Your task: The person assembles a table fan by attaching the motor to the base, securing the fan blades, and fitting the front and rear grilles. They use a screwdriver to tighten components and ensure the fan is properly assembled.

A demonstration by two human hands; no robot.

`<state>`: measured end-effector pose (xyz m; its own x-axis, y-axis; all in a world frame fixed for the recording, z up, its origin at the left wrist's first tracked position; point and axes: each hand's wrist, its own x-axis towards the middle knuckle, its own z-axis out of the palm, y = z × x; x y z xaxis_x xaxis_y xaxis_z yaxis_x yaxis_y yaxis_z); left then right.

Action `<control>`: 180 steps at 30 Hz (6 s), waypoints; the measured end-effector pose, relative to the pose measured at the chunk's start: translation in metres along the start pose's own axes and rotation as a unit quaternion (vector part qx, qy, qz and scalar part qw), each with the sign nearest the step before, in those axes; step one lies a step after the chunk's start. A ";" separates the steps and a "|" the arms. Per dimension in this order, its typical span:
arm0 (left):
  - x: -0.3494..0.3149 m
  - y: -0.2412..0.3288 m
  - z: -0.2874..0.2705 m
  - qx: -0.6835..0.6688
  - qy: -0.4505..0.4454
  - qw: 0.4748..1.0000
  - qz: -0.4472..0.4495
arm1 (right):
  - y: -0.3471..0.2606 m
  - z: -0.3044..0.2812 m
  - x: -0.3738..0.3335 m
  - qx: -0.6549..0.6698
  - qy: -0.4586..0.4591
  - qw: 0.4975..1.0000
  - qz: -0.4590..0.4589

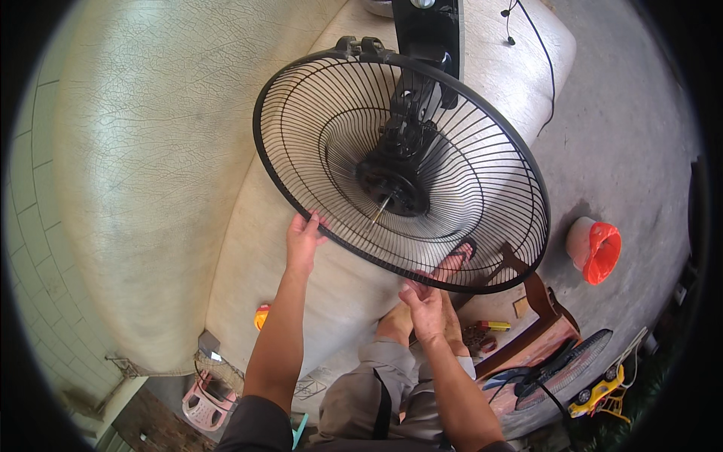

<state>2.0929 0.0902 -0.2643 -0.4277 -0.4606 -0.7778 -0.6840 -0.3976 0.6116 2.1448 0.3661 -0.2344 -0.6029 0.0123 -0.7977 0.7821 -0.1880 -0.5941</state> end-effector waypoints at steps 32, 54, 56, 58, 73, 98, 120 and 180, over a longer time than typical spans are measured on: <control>0.015 0.006 -0.023 0.106 -0.050 0.993 -0.012 | 0.003 0.032 0.011 0.082 0.062 0.991 0.090; 0.033 0.002 -0.020 0.176 -0.075 0.981 0.025 | -0.005 0.024 0.012 0.020 0.040 0.996 0.081; 0.036 -0.001 -0.024 0.164 -0.072 0.984 0.013 | -0.005 0.024 0.007 -0.019 0.057 0.997 0.046; 0.030 -0.001 -0.026 0.157 -0.053 0.986 0.031 | -0.023 0.018 -0.006 -0.145 0.007 0.987 0.066; 0.003 0.000 -0.036 0.129 -0.010 0.992 -0.014 | 0.035 -0.206 -0.168 0.171 0.546 0.819 0.041; -0.200 -0.067 -0.031 0.206 0.066 0.972 0.087 | 0.407 -0.341 -0.397 0.012 0.549 0.829 0.103; -0.238 -0.019 -0.079 -0.004 0.024 1.000 -0.008 | -0.051 -0.377 -0.213 0.091 0.343 0.888 -0.293; -0.139 0.333 0.258 0.209 0.521 0.826 0.050 | -0.462 0.308 0.182 -0.235 -0.441 0.865 0.046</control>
<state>1.7722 0.2263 0.0101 0.0973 -0.9941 -0.0470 -0.9131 -0.1079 0.3933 1.6258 0.1531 -0.0732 -0.2586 -0.7752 -0.5763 0.6856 0.2730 -0.6748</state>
